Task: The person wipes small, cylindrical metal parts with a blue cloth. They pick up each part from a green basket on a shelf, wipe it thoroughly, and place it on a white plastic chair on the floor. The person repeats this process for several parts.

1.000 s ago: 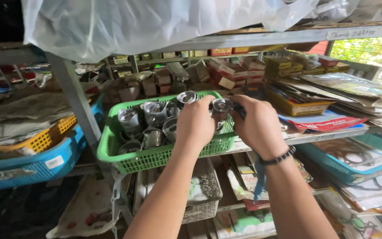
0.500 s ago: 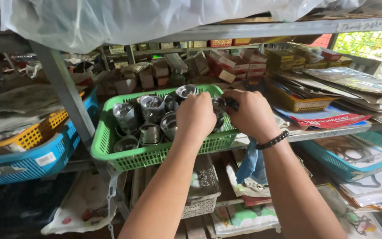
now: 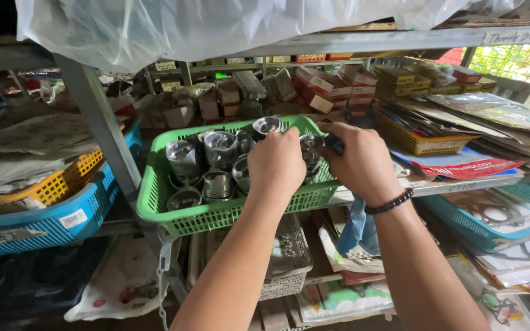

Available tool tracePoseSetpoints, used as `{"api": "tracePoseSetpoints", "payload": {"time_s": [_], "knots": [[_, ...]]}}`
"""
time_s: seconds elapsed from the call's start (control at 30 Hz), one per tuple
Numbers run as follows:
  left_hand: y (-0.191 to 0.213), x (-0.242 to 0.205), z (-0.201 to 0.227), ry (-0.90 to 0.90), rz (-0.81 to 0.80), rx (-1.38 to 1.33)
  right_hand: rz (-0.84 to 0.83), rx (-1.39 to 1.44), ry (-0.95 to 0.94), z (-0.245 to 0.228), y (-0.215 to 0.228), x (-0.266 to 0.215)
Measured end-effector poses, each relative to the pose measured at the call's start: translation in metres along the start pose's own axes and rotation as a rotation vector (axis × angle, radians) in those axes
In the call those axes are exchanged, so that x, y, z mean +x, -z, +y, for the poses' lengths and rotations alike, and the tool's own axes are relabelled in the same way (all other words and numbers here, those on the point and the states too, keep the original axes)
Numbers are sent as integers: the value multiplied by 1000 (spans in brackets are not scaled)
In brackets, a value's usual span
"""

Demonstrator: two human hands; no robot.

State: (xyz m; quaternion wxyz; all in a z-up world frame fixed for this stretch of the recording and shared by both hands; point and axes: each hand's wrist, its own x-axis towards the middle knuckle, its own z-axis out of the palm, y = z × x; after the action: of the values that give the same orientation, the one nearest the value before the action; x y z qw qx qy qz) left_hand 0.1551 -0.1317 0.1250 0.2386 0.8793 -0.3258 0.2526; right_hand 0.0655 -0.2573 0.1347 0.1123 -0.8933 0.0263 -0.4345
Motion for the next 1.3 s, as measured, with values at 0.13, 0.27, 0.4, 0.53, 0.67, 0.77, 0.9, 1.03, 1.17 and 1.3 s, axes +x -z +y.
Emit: {"api": "tracePoseSetpoints", "payload": {"time_s": [0.13, 0.27, 0.4, 0.53, 0.67, 0.77, 0.9, 1.03, 1.17, 1.3], "knots": [[10, -1, 3, 17, -63, -1, 2, -12, 16, 0, 1, -3], [8, -1, 2, -24, -71, 20, -8, -23, 18, 3, 3, -4], [7, -1, 4, -41, -87, 13, -64, -39, -88, 1, 9, -7], [3, 3, 1, -71, -70, 10, -34, -81, -42, 12, 9, -8], [4, 4, 1, -46, -94, -1, -87, -147, -82, 16, 2, -4], [-2, 5, -1, -35, -88, -2, -102, -196, -58, 16, -4, -3], [1, 8, -2, -45, -112, 6, -92, -139, -70, 14, 0, -3], [4, 11, -3, -54, -185, 0, 27, -43, 15, 16, 8, -10], [19, -6, 6, -121, 50, -146, 133, 28, 20, 24, 18, -26], [27, -33, 44, -421, 390, -501, 230, 52, -59, 33, 42, -62]]}}
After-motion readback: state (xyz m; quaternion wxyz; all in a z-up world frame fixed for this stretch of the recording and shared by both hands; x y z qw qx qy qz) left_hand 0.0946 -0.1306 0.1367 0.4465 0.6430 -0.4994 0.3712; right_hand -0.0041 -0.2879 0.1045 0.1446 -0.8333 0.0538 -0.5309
